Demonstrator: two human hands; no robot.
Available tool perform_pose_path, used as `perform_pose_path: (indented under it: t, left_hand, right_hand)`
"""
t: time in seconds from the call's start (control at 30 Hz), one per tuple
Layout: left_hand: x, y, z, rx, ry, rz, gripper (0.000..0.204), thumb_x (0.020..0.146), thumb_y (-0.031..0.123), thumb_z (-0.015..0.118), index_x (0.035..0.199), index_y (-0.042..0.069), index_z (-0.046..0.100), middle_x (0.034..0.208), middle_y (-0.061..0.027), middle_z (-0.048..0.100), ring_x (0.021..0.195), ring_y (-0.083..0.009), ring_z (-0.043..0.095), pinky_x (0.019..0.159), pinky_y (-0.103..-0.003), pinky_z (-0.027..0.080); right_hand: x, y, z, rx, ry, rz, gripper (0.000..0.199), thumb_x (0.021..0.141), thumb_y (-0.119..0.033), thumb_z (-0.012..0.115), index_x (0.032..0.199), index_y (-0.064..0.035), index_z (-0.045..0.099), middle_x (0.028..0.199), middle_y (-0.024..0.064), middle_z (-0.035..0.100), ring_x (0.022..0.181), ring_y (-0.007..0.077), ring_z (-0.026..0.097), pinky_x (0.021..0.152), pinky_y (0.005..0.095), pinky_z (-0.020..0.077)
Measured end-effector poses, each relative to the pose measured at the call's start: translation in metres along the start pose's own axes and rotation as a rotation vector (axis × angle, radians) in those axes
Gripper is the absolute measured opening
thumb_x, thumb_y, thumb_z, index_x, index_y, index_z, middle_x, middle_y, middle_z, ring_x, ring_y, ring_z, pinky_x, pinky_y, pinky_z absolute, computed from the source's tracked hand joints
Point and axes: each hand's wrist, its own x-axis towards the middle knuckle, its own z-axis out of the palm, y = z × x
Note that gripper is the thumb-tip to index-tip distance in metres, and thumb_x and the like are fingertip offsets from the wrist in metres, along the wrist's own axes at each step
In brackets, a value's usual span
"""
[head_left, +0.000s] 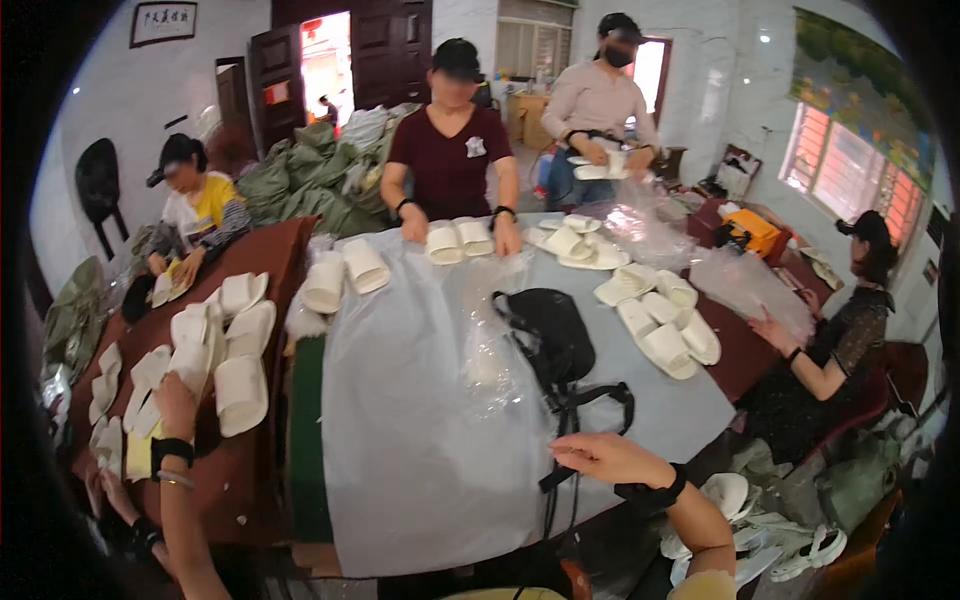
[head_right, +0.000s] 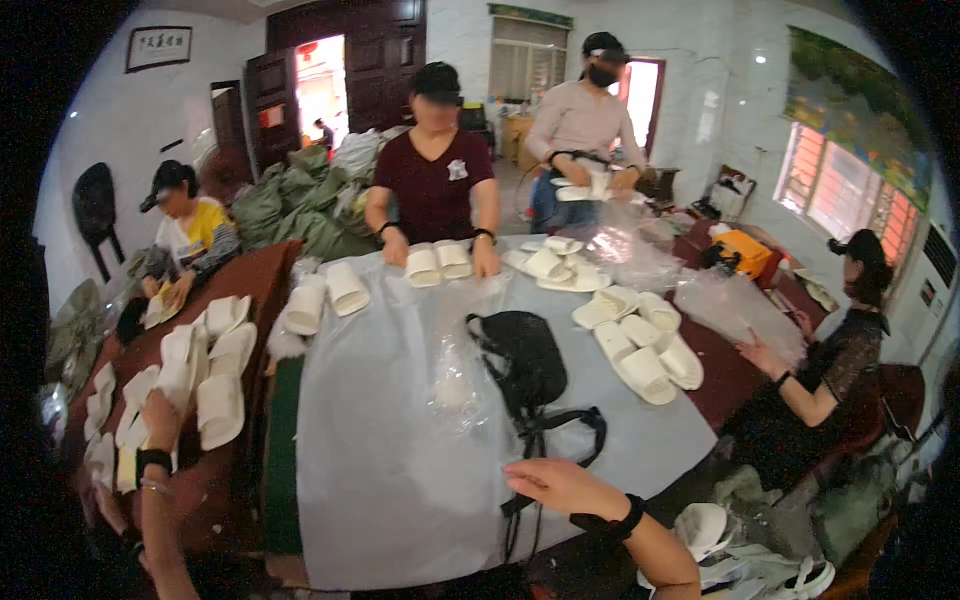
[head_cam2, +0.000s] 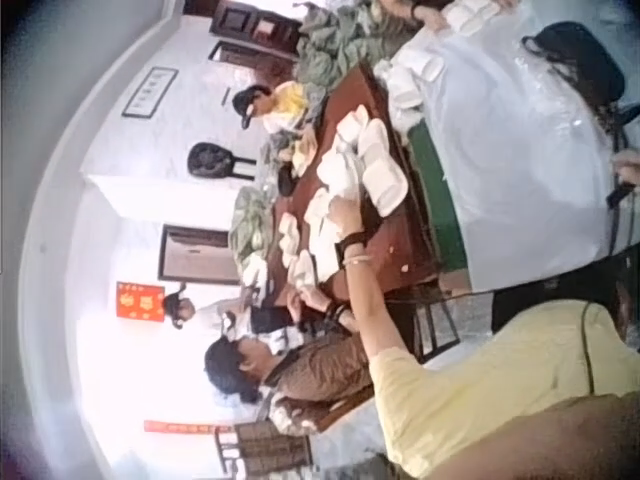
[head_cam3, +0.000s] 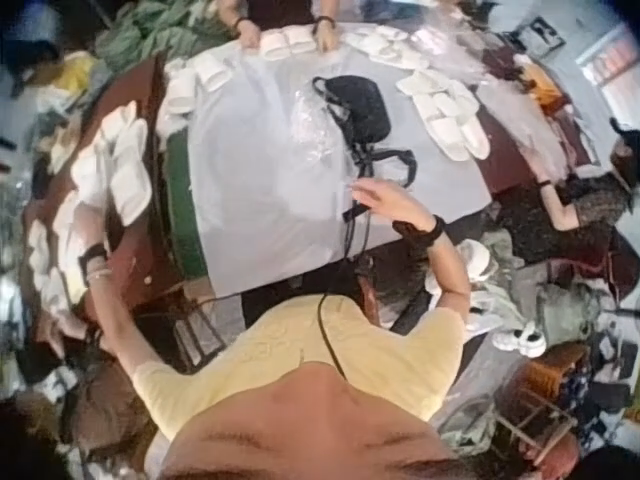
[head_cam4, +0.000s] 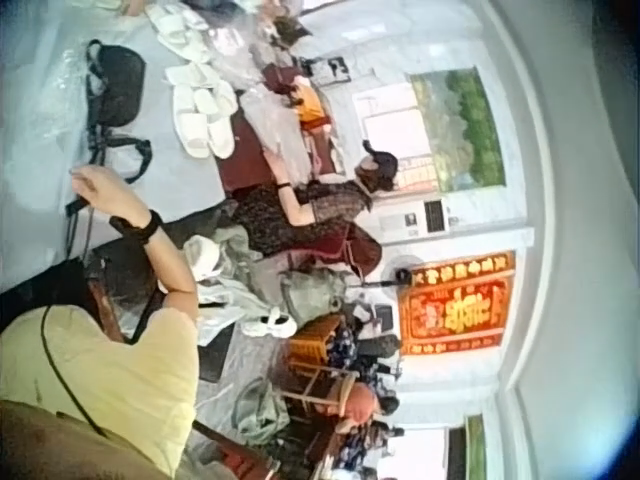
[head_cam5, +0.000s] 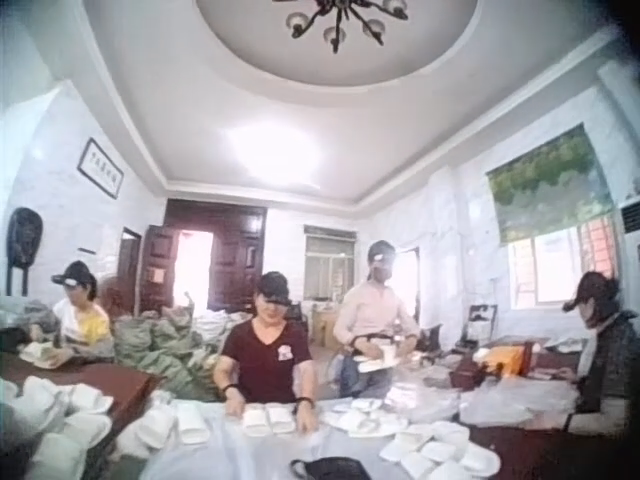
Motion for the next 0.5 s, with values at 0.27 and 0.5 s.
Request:
perform_pose_path:
  t: [0.27, 0.5]
  left_hand:
    - [-0.11, 0.166, -0.135, -0.205, 0.214, 0.442, 0.021, 0.069, 0.021, 0.067, 0.074, 0.007, 0.052, 0.076, -0.0121, 0.055, 0.071, -0.0311, 0.055, 0.06, -0.041, 0.042]
    - [-0.208, 0.253, -0.096, -0.486, 0.093, 0.921, 0.017, 0.077, 0.018, 0.058, 0.086, 0.006, 0.05, 0.084, -0.0084, 0.053, 0.073, -0.0203, 0.053, 0.066, -0.033, 0.036]
  right_hand:
    - [0.05, -0.044, 0.042, 0.882, -0.238, -0.306, 0.059, 0.091, -0.024, 0.053, 0.14, -0.0137, 0.022, 0.136, 0.0064, 0.038, 0.115, 0.0241, 0.048, 0.095, 0.0358, 0.0408]
    - [0.053, -0.08, 0.076, 1.113, 0.019, -0.074, 0.049, 0.093, -0.03, 0.044, 0.132, -0.0034, 0.031, 0.129, 0.0152, 0.044, 0.115, 0.0283, 0.049, 0.093, 0.0476, 0.0436]
